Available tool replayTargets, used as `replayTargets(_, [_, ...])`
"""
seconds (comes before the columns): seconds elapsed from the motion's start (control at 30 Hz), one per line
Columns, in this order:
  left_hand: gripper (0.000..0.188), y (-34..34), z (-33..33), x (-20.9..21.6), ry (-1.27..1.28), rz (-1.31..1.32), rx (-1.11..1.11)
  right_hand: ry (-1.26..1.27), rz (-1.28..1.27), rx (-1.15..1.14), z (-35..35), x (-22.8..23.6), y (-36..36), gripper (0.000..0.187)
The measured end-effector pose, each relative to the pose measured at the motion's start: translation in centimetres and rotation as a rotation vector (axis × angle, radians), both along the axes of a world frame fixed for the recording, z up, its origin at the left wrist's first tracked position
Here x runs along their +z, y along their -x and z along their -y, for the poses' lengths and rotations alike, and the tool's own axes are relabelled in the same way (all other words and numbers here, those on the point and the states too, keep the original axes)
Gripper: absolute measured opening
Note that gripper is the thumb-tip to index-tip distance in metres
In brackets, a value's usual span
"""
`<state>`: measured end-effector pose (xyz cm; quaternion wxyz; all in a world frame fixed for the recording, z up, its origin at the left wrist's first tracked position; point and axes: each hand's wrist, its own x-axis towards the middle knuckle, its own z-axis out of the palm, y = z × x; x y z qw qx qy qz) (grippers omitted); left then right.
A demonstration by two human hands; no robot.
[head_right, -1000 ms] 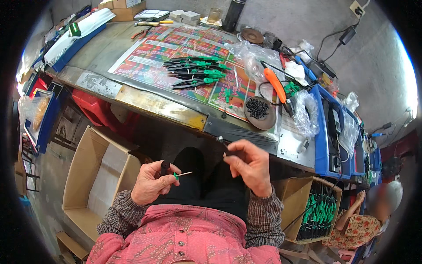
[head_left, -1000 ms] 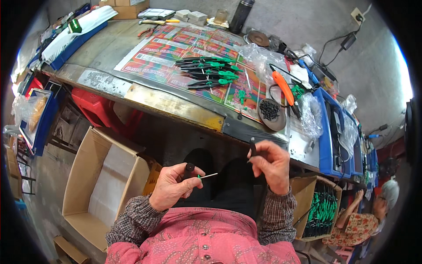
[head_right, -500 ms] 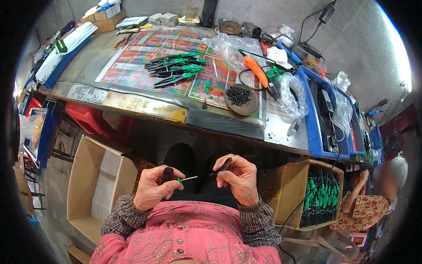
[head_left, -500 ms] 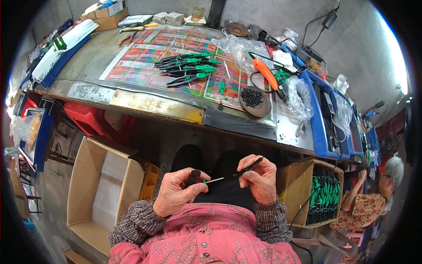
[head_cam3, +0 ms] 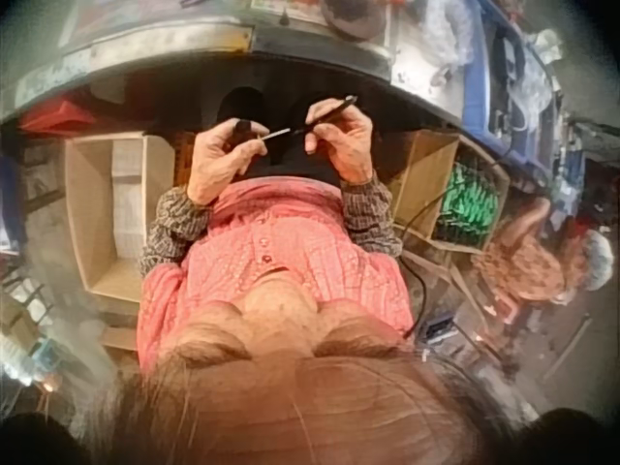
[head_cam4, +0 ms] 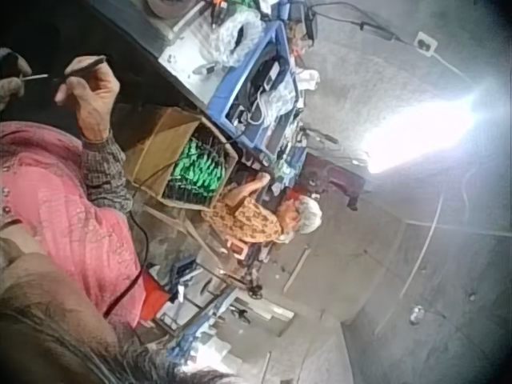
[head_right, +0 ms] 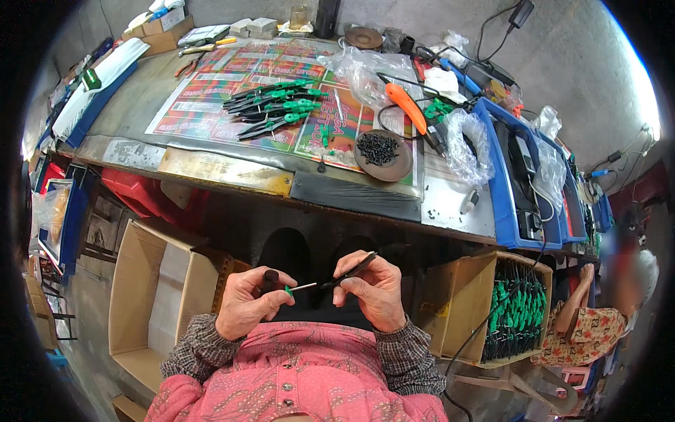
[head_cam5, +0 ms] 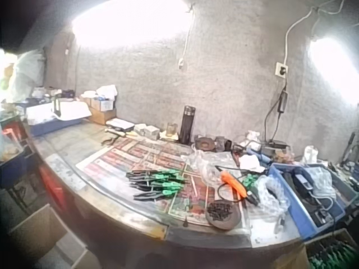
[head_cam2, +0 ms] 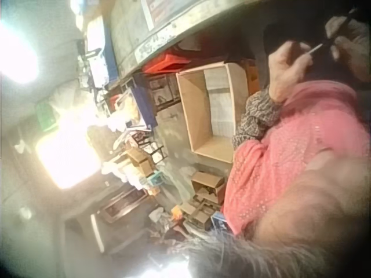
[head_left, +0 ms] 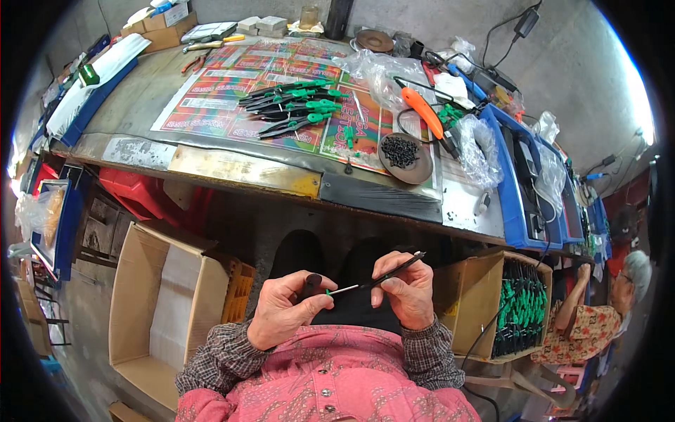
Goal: Assembling small green handles onto black probe components at a workbench and applying heat with a tool.
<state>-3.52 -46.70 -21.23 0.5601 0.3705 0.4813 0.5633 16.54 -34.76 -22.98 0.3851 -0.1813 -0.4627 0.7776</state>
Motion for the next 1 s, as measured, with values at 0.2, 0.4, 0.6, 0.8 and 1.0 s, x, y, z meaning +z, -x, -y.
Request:
replayTargets(0.2, [0.02, -0.3, 0.2, 0.2, 0.036, 0.025, 0.005, 0.001, -0.085, 0.06, 0.3, -1.0, -0.1, 0.015])
replayTargets(0.4, [0.017, -1.4, 0.1, -1.0, 0.032, -0.089, -0.027, 0.083, -0.114, 0.052, 1.0, -2.9, -0.8, 0.017])
replayTargets(0.6, [0.016, -2.4, -0.5, -2.6, 0.078, -0.082, -0.071, 0.171, -0.094, 0.009, 2.0, -4.7, -1.8, 0.018])
replayTargets(0.8, [0.017, -2.7, -1.5, -3.2, 0.079, -0.121, -0.142, 0.238, -0.1, -0.014, 2.0, -5.7, -2.5, 0.018])
replayTargets(1.0, [0.017, -3.2, -2.3, -3.2, 0.102, -0.151, -0.15, 0.25, -0.108, -0.027, 1.8, -6.1, -3.0, 0.019])
